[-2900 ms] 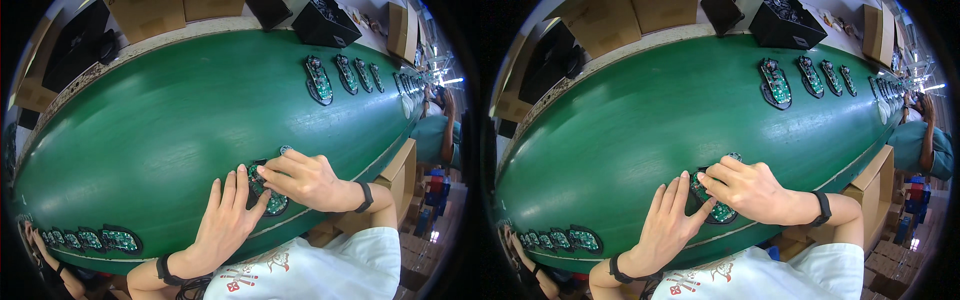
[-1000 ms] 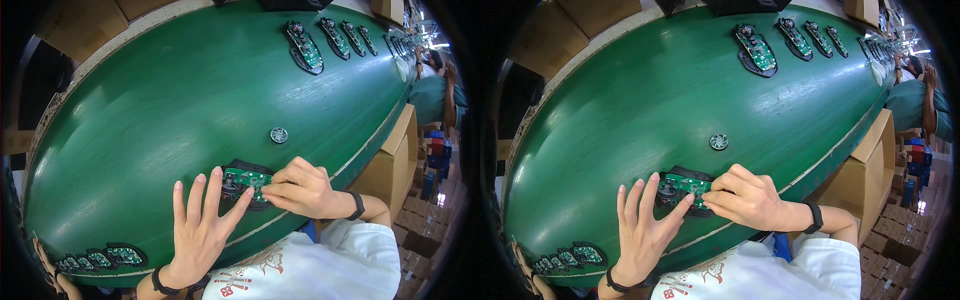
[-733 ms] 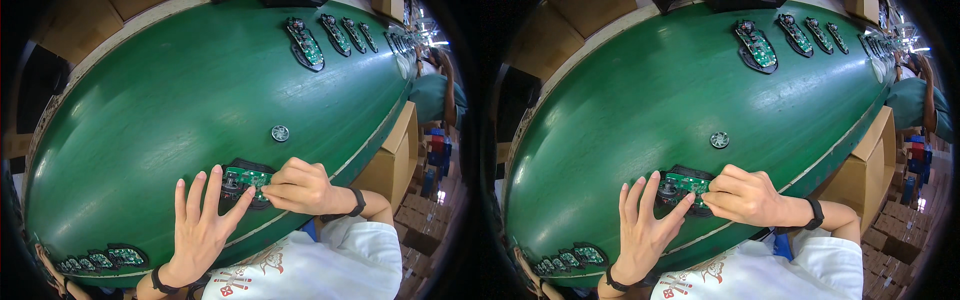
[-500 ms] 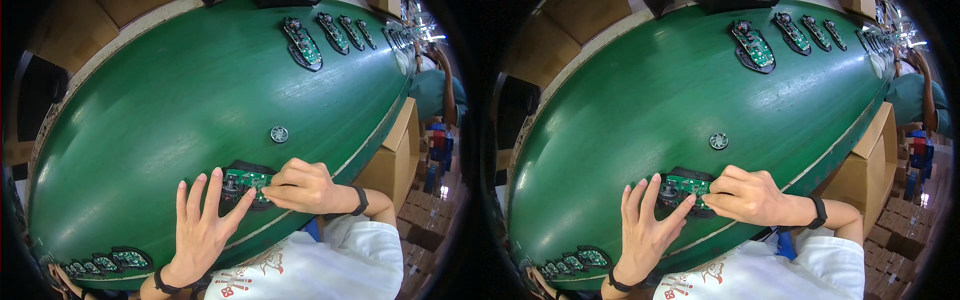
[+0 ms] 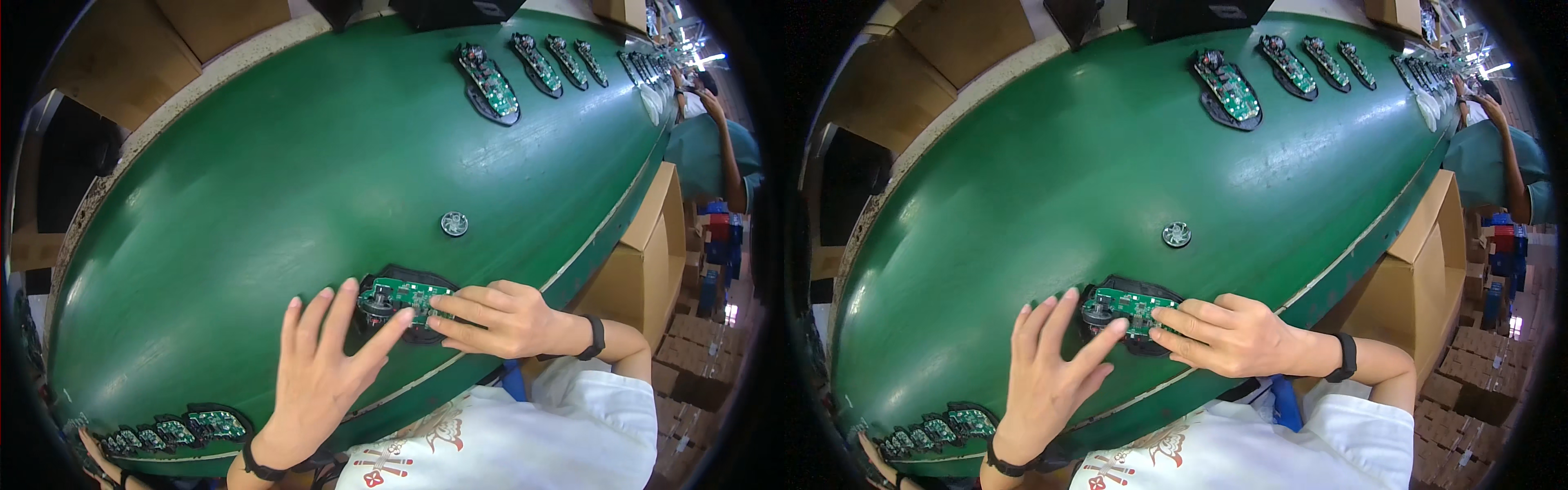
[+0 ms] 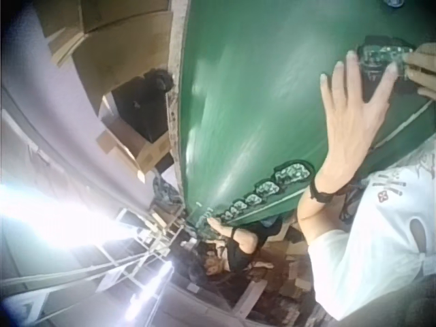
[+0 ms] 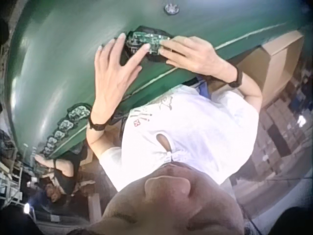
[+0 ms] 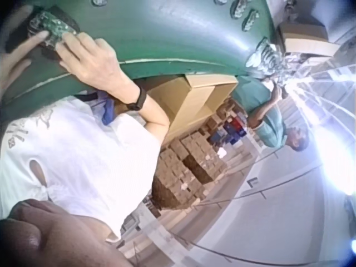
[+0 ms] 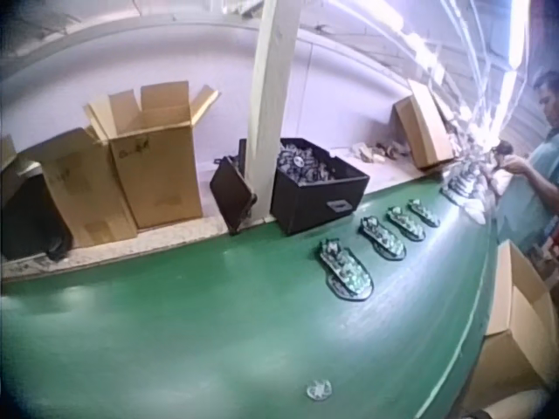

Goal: The person assembles small electronic devices on a green workbench. They pick up green circuit boards and attach small circular components to them by hand, then place the completed units into a black bin. The process is repeated for multiple units throughout the clip.

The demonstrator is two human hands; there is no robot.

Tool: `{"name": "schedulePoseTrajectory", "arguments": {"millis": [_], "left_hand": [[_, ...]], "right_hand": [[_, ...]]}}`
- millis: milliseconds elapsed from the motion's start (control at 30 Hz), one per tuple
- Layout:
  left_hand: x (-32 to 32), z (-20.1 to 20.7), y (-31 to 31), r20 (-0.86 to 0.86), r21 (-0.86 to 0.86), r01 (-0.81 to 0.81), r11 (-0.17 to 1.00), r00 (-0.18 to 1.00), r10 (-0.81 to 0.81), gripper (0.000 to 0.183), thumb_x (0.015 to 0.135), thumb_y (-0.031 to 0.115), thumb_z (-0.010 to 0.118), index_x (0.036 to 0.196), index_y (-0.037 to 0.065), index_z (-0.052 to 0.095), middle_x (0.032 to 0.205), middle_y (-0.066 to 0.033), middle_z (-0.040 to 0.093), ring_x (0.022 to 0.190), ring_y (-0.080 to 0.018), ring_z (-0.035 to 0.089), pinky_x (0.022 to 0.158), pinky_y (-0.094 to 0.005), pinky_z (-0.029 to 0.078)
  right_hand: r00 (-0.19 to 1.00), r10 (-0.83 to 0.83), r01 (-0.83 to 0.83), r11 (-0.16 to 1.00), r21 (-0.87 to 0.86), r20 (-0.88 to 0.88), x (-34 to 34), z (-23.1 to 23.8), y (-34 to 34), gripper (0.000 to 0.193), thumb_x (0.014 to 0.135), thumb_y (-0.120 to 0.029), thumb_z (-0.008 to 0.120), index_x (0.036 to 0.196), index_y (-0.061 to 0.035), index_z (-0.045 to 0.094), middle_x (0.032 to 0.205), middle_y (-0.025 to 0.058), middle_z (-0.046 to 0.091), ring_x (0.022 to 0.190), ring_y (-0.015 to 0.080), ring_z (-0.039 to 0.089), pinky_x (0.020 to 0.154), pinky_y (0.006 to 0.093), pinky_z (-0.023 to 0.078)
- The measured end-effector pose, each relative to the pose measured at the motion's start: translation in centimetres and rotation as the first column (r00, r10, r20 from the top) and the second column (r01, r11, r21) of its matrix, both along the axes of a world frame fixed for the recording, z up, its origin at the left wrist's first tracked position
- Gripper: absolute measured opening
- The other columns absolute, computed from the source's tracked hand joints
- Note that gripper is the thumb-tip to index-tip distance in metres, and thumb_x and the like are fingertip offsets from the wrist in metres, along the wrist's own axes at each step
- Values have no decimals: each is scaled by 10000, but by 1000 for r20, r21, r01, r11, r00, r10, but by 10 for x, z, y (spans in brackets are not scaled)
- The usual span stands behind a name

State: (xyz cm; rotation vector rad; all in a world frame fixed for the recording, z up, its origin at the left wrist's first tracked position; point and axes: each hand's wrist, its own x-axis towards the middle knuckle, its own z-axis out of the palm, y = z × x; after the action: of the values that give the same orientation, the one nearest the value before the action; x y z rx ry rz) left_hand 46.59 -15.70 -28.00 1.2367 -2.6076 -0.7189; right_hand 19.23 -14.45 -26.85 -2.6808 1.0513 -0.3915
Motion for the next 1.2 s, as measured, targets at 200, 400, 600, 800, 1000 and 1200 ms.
{"name": "schedulePoseTrajectory", "arguments": {"millis": [200, 400, 600, 800, 1000, 1200], "left_hand": [[59, 19, -7, 65, 140, -257, 956, 966, 251, 909, 671, 136, 848, 1488, 83, 454, 1550, -197, 375, 1364, -438, 379, 1131, -506, 352], [126, 46, 34, 338, 37, -484, 874, 829, 445, 714, 870, 295, 761, 1505, 165, 462, 1498, -282, 408, 1334, -480, 405, 1106, -527, 370], [139, 46, 82, 479, 119, -683, 721, 676, 561, 724, 881, 302, 763, 1512, 140, 446, 1481, -344, 392, 1273, -531, 449, 1075, -560, 386], [131, 34, 99, 443, 80, -679, 730, 680, 584, 673, 911, 246, 735, 1505, 116, 446, 1514, -344, 354, 1318, -535, 414, 1086, -554, 382], [110, 26, 65, 305, 135, -453, 881, 865, 398, 754, 834, 256, 788, 1493, 106, 453, 1523, -345, 330, 1342, -518, 398, 1108, -541, 372], [43, 14, 12, 188, 72, -99, 992, 979, 84, 717, 796, 282, 805, 1440, 136, 525, 1519, -288, 359, 1311, -480, 445, 1075, -506, 417]], "right_hand": [[991, -12, 0, 996, -84, -135, 13, -3, -18, 277, 839, -162, 703, 1095, -58, 729, 1209, 90, 681, 1013, 187, 605, 619, 281, 452], [932, -176, 75, 949, -307, -316, 32, -17, -104, 193, 782, -229, 717, 908, -83, 706, 949, 44, 665, 942, 195, 592, 765, 355, 447], [874, -404, 306, 890, -339, -272, -15, -33, -152, 253, 841, -341, 753, 996, -141, 747, 995, 18, 677, 964, 215, 596, 778, 362, 456], [922, -368, 383, 911, 151, -118, -14, 18, -130, 307, 896, -207, 712, 1174, -76, 713, 1126, 106, 660, 1114, 314, 601, 970, 420, 498], [950, -172, 235, 943, 234, -260, -8, 44, -83, 403, 820, -38, 701, 1219, -86, 675, 1237, 106, 590, 1113, 307, 593, 887, 413, 559], [932, -198, 262, 947, 186, -303, -21, 20, -71, 427, 788, 22, 681, 1202, -78, 682, 1223, 115, 616, 1111, 311, 622, 840, 406, 580]]}}
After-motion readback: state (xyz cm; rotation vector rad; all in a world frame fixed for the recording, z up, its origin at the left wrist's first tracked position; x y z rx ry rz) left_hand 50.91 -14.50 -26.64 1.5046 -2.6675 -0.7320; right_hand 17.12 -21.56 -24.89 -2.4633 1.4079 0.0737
